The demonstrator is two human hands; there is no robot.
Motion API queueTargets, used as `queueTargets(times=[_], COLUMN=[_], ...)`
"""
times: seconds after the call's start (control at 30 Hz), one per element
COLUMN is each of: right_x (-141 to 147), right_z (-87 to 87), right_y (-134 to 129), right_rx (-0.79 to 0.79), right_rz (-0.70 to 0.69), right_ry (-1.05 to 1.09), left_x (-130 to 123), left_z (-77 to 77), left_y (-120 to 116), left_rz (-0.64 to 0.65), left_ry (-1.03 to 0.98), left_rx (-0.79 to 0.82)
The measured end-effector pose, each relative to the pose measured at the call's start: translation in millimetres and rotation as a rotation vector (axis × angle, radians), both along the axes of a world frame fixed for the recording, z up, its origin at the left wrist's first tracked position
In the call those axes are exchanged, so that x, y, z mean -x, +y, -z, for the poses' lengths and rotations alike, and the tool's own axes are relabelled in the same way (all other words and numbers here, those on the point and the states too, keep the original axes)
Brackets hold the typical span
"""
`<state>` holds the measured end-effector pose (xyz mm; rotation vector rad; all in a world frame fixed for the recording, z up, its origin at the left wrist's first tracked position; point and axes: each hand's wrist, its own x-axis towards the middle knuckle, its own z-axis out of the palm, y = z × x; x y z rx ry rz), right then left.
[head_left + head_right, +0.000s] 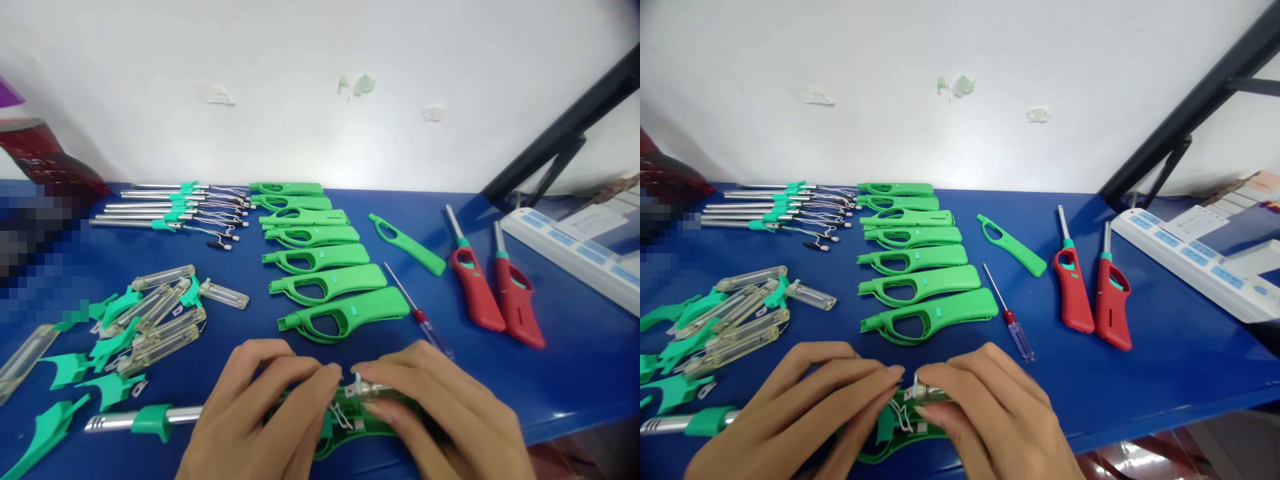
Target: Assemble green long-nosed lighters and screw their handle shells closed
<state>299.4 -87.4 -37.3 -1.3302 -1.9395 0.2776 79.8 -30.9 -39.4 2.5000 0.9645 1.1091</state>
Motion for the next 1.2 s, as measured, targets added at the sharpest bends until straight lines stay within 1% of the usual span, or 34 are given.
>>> queueTargets(times=[0.13,0.33,0.57,0.7,0.8,0.93,1.07,1.2], right_x=[1.5,3.2,4.8,5.6,5.3,1.3,-4.4,-5.7], right_z=[-2.8,-3.2,-1.9,-1.1,-1.9,-3.6,-1.0,3.3], right_y=[0.5,1.9,1.9,1.2,1.1,0.2,-2.3,-3.5], right_rx=[0.011,-0.045,-0.022,-0.031,-0.067,-0.113,-0.074,-0.050], right_rz=[-0.023,0.017,0.023,0.010,0.006,-0.003,-0.035,-0.027], right_ry=[-0.052,-0.077,-0.089,-0.089,-0.107,-0.151,-0.216,-0.238], left_x=[2.8,3.1,2.4,2.9,3.9,4.0,4.3,3.9], left_z=[3.2,3.3,2.7,3.3,5.4,8.1,9.2,8.0], left_y=[2.3,1.8,-0.3,-0.3,-2.0,-4.3,-3.2,-5.7], left_rz=[0.036,0.037,0.034,0.078,0.105,0.093,0.087,0.053], left_ry=[0.017,0.029,0.060,0.095,0.132,0.148,0.151,0.164], left_rx=[0.012,0.069,0.034,-0.023,-0.076,-0.133,-0.136,-0.144])
